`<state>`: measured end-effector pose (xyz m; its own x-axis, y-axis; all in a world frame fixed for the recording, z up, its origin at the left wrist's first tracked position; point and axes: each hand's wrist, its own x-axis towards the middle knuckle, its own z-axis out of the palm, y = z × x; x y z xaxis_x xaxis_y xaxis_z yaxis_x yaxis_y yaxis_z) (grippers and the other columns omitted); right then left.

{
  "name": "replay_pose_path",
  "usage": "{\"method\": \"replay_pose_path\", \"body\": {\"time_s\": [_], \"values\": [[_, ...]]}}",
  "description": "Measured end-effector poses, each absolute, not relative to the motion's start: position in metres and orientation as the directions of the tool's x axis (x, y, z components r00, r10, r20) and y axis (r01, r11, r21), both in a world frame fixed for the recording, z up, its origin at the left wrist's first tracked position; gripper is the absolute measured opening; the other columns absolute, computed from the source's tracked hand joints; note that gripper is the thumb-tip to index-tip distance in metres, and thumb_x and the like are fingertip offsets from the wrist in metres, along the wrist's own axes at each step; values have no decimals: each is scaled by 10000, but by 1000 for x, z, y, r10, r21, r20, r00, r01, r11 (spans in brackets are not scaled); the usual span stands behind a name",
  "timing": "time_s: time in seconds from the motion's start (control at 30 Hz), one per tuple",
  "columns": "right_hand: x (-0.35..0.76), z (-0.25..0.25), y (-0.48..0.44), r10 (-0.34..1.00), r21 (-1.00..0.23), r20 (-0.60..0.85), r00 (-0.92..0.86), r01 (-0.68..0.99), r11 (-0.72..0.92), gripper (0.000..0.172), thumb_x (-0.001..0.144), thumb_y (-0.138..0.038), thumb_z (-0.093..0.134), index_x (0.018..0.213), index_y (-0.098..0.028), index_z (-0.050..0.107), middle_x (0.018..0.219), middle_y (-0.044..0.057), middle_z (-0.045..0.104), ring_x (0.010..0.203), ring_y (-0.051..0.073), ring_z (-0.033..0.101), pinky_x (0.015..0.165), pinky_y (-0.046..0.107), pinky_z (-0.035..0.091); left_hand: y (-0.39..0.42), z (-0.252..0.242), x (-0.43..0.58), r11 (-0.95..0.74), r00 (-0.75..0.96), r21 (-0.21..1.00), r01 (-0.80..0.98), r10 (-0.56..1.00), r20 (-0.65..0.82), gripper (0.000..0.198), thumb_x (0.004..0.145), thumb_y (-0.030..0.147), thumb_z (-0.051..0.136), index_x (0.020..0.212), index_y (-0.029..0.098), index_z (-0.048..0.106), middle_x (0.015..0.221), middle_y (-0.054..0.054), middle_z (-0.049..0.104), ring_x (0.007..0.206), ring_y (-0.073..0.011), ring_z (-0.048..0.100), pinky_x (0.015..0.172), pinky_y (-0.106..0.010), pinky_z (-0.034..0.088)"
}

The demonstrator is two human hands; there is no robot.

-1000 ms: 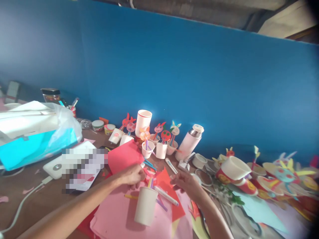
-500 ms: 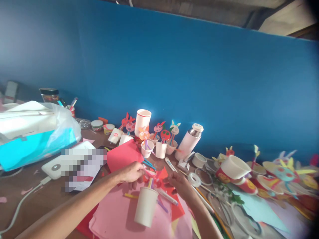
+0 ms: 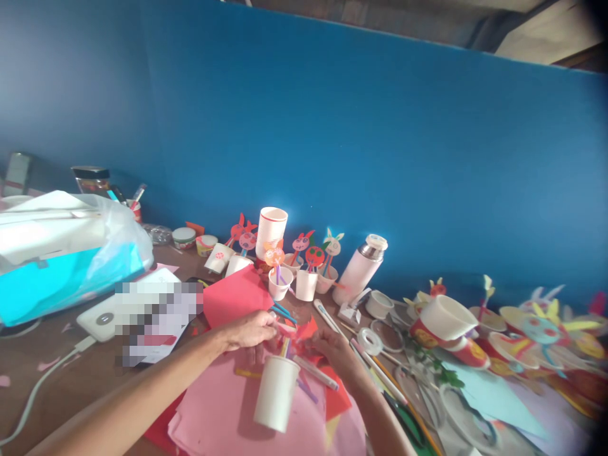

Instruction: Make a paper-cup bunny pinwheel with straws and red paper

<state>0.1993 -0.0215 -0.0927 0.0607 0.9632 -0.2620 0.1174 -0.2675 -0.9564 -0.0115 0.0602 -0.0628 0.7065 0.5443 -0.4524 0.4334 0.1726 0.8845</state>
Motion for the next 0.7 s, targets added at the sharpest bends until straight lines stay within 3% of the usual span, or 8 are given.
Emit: {"method": "replay_pose_path", "body": {"time_s": [0.27,0.47,0.7], "values": [[200,-86,-25,984,-980,-158,84,111,-167,280,716,-443,627,690,-170,572,867,85,709,863,225,645,716,321,494,56,-75,-10,159,689,867,472,548,-475,185,748,341,568,731,158,551,382,49,465,307,-107,473,373,-208,399],[201,-84,-29,996,-979,-82,44,182,-89,239,725,-395,635,667,-168,585,818,70,711,827,228,635,741,332,470,51,-79,-6,142,687,879,456,572,-448,131,686,260,591,628,143,576,397,33,470,287,-72,380,310,-178,270],[197,-87,-29,992,-980,-124,-5,160,-121,213,760,-365,606,682,-169,579,836,59,713,863,225,646,729,314,484,45,-92,-3,127,666,900,418,631,-399,111,655,249,612,622,148,578,428,43,438,306,-62,307,324,-204,190]]}}
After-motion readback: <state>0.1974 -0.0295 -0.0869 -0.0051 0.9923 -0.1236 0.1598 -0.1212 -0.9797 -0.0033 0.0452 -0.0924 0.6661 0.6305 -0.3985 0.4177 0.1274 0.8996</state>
